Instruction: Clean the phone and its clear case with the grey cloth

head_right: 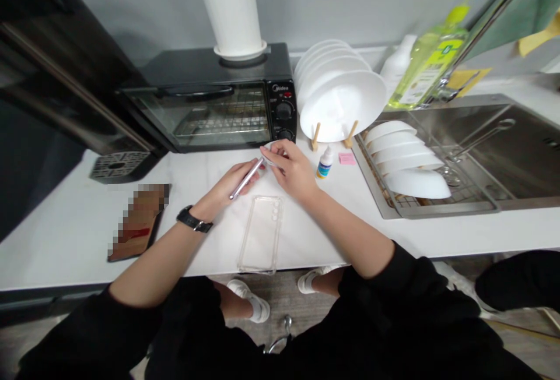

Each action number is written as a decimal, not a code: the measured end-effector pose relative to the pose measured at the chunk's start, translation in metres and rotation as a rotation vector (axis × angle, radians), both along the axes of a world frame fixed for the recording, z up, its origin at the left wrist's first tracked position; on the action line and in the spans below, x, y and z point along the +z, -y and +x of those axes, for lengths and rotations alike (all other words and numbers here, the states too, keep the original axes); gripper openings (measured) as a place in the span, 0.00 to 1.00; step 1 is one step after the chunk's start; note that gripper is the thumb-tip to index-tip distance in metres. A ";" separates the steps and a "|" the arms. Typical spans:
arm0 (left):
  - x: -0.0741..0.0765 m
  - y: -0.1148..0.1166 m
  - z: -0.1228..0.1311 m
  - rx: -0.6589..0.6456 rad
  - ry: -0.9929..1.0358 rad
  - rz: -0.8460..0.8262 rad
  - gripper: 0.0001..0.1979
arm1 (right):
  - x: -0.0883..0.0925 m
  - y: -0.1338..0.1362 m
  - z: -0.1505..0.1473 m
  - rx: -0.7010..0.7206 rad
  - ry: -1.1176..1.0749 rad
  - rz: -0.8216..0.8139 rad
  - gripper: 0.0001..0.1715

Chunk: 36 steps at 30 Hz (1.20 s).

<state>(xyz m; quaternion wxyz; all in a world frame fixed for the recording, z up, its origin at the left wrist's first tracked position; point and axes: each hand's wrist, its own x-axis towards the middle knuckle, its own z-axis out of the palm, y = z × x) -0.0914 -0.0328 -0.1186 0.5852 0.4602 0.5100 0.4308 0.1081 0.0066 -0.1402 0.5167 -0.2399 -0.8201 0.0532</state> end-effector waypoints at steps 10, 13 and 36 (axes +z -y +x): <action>0.001 0.001 0.001 0.037 0.051 -0.021 0.21 | 0.003 0.022 -0.013 0.177 0.120 0.105 0.28; 0.003 0.002 0.001 0.038 0.071 0.097 0.18 | 0.003 0.034 -0.022 0.271 0.218 0.208 0.25; 0.003 0.001 0.002 -0.007 0.027 -0.035 0.21 | -0.003 0.009 -0.007 -0.115 -0.007 -0.018 0.29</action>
